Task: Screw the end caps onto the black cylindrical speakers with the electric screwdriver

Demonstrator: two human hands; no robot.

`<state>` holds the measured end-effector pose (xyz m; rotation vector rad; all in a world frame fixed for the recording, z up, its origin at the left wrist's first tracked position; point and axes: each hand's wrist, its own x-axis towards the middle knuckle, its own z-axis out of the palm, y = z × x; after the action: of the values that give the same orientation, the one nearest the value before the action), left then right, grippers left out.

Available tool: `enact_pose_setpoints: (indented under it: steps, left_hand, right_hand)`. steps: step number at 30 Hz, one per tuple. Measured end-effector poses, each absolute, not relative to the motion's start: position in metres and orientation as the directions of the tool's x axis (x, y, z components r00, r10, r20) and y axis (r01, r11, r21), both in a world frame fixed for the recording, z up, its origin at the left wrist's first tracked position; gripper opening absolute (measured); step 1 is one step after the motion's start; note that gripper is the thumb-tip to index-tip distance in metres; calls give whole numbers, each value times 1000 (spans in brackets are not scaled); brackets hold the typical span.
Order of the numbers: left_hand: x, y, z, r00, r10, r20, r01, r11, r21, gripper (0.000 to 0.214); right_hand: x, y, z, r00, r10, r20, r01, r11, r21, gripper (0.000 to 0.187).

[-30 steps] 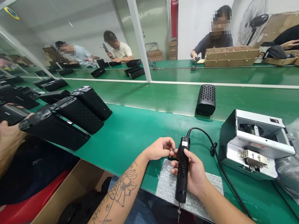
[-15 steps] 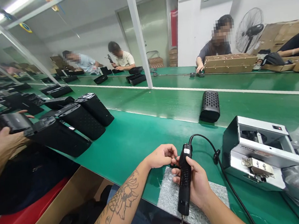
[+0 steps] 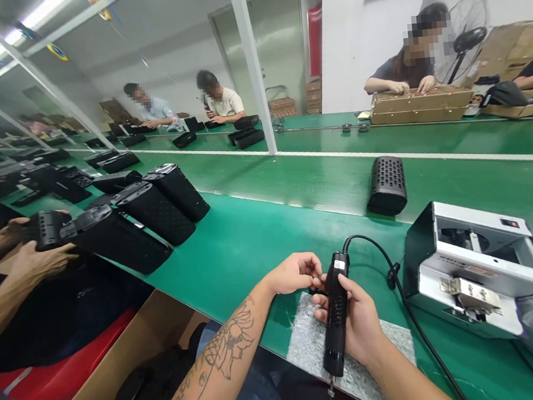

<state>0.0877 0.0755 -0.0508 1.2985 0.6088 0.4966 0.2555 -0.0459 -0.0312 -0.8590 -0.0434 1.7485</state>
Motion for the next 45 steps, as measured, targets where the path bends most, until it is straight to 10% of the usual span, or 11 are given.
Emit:
enact_pose_setpoints:
  steps: [45]
  left_hand:
    - [89,75,-49,752,650,-109,-38,207,978,28]
  right_hand:
    - [251,-44,-27,-101,850,-518,-821,-365,-439,27]
